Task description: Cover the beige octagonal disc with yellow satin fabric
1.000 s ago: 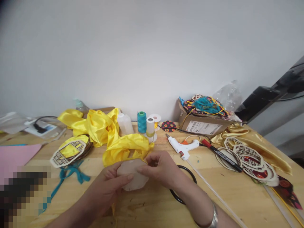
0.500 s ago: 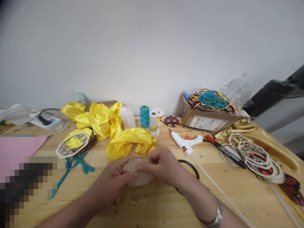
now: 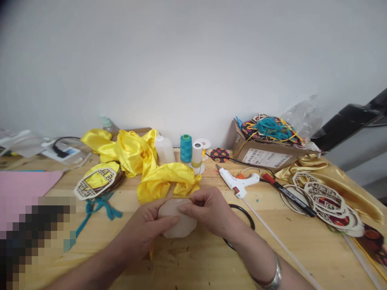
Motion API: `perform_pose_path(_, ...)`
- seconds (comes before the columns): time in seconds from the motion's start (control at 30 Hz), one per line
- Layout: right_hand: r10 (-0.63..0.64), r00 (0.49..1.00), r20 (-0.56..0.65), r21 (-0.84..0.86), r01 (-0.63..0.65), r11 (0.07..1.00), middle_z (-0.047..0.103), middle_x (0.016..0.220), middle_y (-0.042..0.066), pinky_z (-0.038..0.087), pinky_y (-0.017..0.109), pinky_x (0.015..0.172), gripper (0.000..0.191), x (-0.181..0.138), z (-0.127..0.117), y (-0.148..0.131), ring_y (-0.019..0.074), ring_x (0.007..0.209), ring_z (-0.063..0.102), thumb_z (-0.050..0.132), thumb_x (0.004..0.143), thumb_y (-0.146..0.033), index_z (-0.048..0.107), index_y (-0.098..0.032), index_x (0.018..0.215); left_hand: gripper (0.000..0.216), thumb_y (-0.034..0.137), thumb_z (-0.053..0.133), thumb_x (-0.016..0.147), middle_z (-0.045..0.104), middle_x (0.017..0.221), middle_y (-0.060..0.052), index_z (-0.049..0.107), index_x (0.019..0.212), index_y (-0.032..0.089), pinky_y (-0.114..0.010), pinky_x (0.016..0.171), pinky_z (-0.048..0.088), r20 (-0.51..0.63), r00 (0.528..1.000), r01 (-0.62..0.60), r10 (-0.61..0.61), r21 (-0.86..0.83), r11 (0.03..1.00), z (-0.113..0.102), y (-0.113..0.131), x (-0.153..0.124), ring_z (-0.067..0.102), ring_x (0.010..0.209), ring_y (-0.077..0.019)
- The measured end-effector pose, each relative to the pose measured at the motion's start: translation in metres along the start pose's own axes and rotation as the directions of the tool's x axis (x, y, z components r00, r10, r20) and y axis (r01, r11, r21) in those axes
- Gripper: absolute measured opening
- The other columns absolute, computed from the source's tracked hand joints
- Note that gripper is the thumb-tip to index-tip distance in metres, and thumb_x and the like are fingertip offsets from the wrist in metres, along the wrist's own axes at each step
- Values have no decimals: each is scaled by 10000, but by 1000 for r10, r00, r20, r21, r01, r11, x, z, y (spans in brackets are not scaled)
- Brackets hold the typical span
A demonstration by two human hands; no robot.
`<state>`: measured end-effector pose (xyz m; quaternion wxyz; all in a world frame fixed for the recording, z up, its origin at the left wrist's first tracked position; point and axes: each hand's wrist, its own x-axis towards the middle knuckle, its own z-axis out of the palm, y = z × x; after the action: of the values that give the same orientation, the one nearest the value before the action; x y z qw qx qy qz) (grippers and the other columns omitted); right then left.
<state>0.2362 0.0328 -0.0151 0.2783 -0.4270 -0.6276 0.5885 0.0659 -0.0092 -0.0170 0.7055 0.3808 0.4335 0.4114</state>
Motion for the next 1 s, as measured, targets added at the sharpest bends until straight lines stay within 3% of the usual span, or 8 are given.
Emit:
perform_pose_path(0.17, 36, 999, -18, 31, -36, 999, 414, 517, -33, 248, 224, 455, 355, 2, -1, 0, 81, 501, 326, 670, 685, -449, 592, -133, 543, 291, 196, 635, 754, 733, 867, -54, 710, 1034, 179, -269, 702, 478, 15, 1000, -19, 20, -24, 1000, -3, 2, 3, 635, 761, -191)
perform_pose_path(0.57, 48, 996, -80, -9, -49, 999, 445, 517, -27, 248, 231, 469, 330, 2, -5, 1, 85, 509, 338, 676, 684, -432, 643, -122, 576, 143, 226, 744, 657, 718, 700, -21, 731, 778, 151, -224, 581, 457, -193, 981, -2, 11, 43, 999, -12, 11, 8, 611, 619, -142)
perform_pose_path(0.7, 94, 992, -79, 50, -90, 995, 519, 560, -11, 305, 236, 508, 322, 0, -5, 0, 98, 545, 403, 695, 680, -439, 684, -120, 638, 225, 357, 661, 752, 697, 681, -36, 707, 748, 136, -257, 595, 484, -122, 992, 6, -26, -161, 987, -14, 10, 9, 618, 623, -155)
perform_pose_path(0.83, 137, 989, -62, 109, -130, 986, 562, 616, 8, 343, 242, 540, 331, -3, -4, 0, 109, 580, 447, 707, 682, -441, 700, -110, 700, 281, 404, 639, 756, 679, 663, -42, 687, 709, 132, -260, 570, 491, -65, 988, 111, -144, -365, 924, -14, 10, 10, 607, 612, -154)
perform_pose_path(1.0, 148, 989, -26, 137, -144, 980, 526, 578, -5, 302, 229, 499, 339, -2, -1, 4, 86, 536, 412, 718, 671, -443, 672, -108, 648, 269, 297, 754, 654, 683, 743, -51, 694, 842, 116, -245, 614, 489, 125, 978, 203, -168, -358, 911, -12, 9, 10, 617, 671, -153)
